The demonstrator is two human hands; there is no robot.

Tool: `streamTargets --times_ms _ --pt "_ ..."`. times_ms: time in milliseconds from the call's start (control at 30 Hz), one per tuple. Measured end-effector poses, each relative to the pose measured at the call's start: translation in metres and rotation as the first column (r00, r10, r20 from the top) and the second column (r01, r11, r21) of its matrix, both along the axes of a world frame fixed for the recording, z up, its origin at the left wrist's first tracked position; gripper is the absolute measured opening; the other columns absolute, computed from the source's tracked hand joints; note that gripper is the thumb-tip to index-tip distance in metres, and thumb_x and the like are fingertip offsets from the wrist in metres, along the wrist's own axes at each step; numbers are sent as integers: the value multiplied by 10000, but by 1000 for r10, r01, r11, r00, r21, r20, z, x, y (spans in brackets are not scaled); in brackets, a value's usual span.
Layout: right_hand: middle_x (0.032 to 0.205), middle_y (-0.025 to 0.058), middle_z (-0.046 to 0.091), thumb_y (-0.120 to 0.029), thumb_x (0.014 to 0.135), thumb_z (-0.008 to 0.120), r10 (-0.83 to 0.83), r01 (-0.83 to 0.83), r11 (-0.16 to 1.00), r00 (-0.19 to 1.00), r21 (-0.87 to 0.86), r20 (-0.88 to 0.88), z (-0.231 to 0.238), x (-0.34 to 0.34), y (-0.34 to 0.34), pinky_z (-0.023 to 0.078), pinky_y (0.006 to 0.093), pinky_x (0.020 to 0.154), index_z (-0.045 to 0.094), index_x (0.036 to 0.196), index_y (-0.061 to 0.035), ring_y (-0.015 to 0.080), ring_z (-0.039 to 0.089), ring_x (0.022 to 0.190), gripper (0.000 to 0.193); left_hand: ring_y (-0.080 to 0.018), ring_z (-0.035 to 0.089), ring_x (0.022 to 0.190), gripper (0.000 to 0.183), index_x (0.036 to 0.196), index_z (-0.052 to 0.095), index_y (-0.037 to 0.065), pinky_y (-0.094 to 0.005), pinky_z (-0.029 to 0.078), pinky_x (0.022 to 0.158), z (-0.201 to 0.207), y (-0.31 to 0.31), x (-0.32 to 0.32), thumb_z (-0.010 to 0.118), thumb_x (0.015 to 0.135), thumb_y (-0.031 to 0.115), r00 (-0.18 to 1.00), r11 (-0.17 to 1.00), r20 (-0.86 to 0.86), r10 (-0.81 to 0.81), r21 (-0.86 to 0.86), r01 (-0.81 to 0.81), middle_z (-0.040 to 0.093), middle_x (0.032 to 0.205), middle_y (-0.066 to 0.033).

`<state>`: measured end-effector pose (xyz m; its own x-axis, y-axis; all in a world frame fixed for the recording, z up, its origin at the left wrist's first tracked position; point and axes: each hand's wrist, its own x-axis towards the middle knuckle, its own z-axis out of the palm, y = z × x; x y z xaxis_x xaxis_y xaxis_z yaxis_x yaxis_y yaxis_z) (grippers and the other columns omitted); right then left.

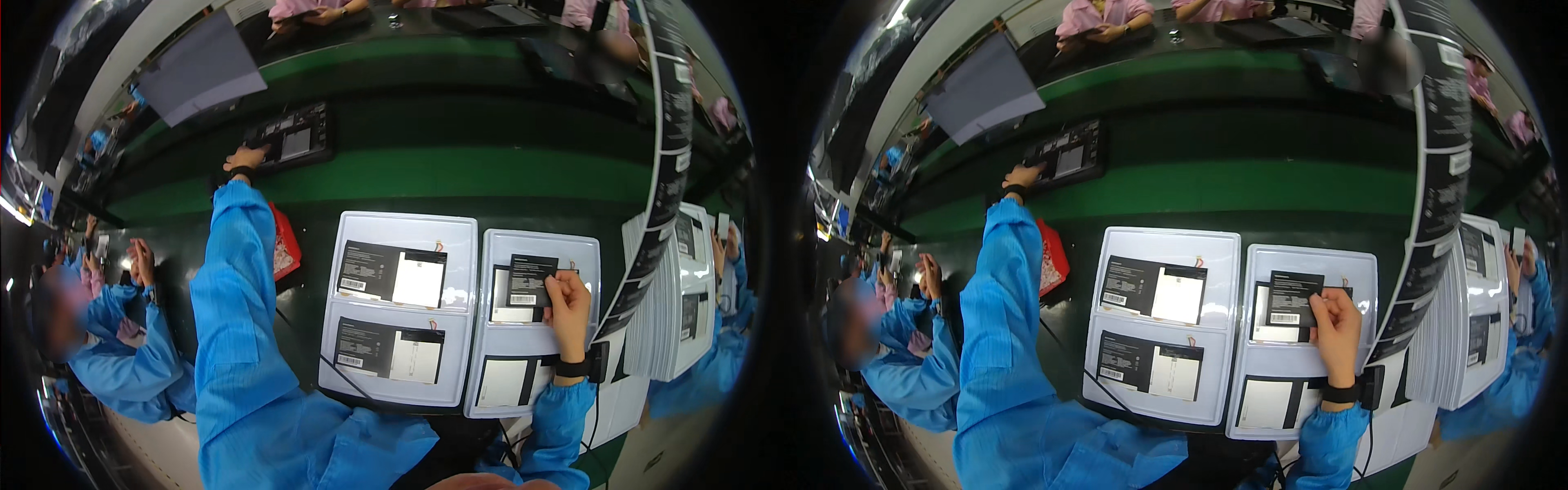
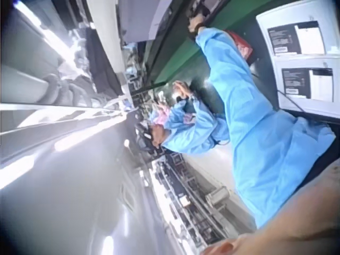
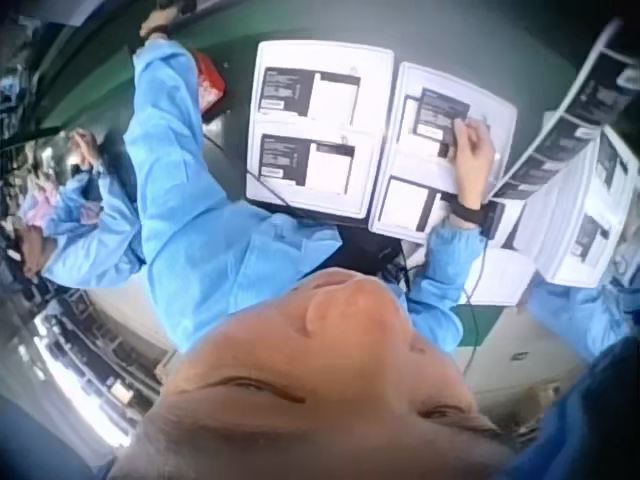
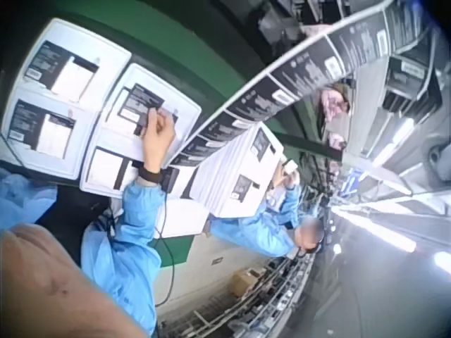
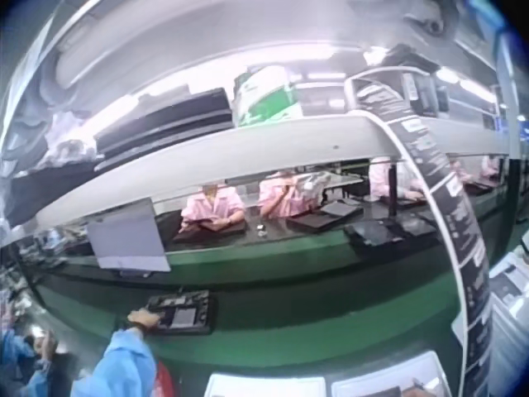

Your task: Assembling electronic components by applying labels to batteries and using a tool to secure parts in a chassis.

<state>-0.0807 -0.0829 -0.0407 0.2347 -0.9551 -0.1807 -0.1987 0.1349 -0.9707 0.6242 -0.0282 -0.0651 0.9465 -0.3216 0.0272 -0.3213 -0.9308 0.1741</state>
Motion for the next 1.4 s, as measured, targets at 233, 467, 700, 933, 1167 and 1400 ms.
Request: streamTargets --times_ms 233,467,700,933,1167,1400 --pt "691 -4 626 -124 950 698 -113 114 993 992 24 -48 1 2 2 360 202 414 643 1031 -41 42 498 490 129 -401 567 1283 1158 1226 654 -100 -461 433 1076 -26 23 59 632 643 901 990 991 -133 -43 -128 26 593 1360 -278" --pt "705 5 663 -128 947 713 25 -24 1000 998 -3 57 4 5 -6 379 207 445 649 1015 20 35 526 511 175 -239 697 925 900 1132 680 -138 -361 538 811 -18 49 65 867 676 615 907 904 -406 -110 -420 -78 725 1063 -156" --pt "697 4 639 -154 952 707 1 1 1000 999 -28 48 -8 -1 2 355 204 413 641 1017 1 44 499 474 180 -259 695 930 691 1156 558 -100 -428 592 736 50 51 -6 882 753 359 804 802 -462 -374 -597 30 673 1105 -178" --pt "664 -38 606 -185 980 670 21 -16 988 999 -151 28 -27 -12 -15 310 190 381 640 1006 -56 15 451 440 135 -127 656 816 274 1030 681 40 -274 567 676 124 50 -72 801 871 228 584 716 -640 -499 -684 -137 685 938 -60" --pt "700 -25 616 -212 965 688 59 -64 988 998 -138 -35 -2 8 -7 307 189 412 653 1029 -23 25 475 492 203 -176 664 1042 367 1245 610 -29 -324 532 899 143 134 -182 658 992 232 608 555 -441 -660 -832 -1 681 1173 -115" --pt "680 -10 641 -197 957 698 34 -32 995 999 -96 17 1 1 2 339 190 425 657 1007 -14 22 480 476 193 -158 602 1100 481 1399 529 5 -323 481 952 75 260 -320 649 982 210 680 563 -423 -598 -826 -19 639 1240 -61"
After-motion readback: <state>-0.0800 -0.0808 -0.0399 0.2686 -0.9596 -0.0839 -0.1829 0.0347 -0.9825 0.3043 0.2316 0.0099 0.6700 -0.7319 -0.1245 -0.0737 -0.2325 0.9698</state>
